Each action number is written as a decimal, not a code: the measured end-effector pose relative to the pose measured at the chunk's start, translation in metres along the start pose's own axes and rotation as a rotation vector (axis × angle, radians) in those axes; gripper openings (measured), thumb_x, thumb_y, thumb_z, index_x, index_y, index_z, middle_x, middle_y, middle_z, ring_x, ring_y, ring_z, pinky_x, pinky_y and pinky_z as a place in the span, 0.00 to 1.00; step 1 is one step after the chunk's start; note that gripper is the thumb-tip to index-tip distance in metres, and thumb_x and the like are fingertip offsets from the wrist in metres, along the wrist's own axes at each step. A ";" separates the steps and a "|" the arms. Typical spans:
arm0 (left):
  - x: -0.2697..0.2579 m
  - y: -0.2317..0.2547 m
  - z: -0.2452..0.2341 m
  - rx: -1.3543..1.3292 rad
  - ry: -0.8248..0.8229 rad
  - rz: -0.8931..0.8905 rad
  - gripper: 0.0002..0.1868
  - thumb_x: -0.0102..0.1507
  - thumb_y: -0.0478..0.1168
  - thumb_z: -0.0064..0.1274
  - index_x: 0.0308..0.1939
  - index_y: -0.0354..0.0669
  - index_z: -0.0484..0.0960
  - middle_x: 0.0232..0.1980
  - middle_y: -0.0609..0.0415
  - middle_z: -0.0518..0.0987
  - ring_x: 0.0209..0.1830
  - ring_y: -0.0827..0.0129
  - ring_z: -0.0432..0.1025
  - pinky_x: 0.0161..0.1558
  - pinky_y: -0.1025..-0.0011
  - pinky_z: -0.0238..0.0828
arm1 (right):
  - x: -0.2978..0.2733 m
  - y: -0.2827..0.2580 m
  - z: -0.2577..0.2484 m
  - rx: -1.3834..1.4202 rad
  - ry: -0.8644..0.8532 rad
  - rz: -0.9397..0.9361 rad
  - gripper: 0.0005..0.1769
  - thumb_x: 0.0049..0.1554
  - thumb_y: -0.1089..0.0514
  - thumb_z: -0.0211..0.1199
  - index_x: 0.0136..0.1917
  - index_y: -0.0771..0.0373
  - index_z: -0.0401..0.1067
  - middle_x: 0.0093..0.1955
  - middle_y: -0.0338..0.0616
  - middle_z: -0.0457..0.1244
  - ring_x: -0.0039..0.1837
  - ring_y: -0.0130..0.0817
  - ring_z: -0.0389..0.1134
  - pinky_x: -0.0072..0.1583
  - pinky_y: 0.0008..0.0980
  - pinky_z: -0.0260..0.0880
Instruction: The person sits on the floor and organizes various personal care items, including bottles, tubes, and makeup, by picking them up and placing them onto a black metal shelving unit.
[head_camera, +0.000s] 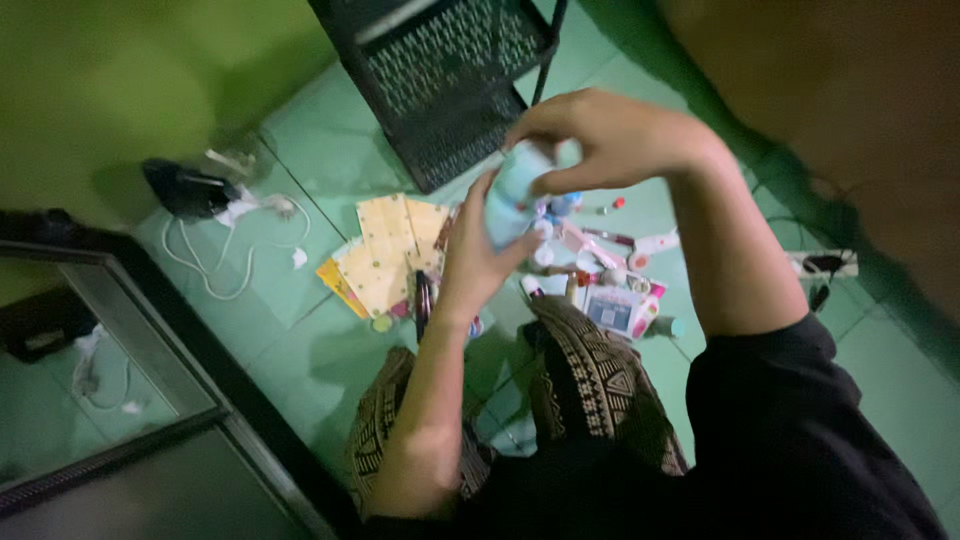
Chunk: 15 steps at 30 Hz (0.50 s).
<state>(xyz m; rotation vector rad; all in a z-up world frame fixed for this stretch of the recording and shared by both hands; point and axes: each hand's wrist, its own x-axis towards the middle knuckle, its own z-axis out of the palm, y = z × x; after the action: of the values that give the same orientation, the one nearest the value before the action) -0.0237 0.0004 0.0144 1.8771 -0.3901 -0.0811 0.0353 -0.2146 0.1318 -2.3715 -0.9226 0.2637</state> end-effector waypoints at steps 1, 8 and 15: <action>0.000 0.001 -0.001 -0.051 0.048 -0.019 0.45 0.56 0.45 0.71 0.72 0.37 0.64 0.63 0.40 0.77 0.64 0.55 0.74 0.65 0.59 0.68 | 0.014 -0.005 -0.007 0.025 -0.069 -0.016 0.28 0.50 0.49 0.69 0.61 0.63 0.73 0.49 0.49 0.71 0.49 0.42 0.73 0.50 0.39 0.72; 0.003 -0.017 -0.019 -0.141 0.348 -0.043 0.35 0.57 0.42 0.69 0.64 0.37 0.70 0.53 0.45 0.83 0.52 0.62 0.78 0.55 0.64 0.75 | 0.087 0.064 -0.076 -0.231 0.345 0.178 0.22 0.56 0.51 0.65 0.61 0.62 0.73 0.48 0.48 0.71 0.48 0.40 0.73 0.49 0.38 0.72; 0.008 -0.013 -0.026 -0.028 0.446 -0.146 0.36 0.54 0.42 0.70 0.62 0.37 0.70 0.51 0.44 0.82 0.50 0.60 0.77 0.52 0.62 0.74 | 0.114 0.121 -0.089 -0.217 0.677 0.202 0.19 0.58 0.52 0.64 0.60 0.62 0.73 0.48 0.49 0.71 0.48 0.40 0.73 0.49 0.38 0.72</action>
<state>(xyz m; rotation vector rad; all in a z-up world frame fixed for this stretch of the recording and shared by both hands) -0.0068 0.0250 0.0116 1.8304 0.0546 0.2301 0.2205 -0.2496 0.1374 -2.4821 -0.4021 -0.5634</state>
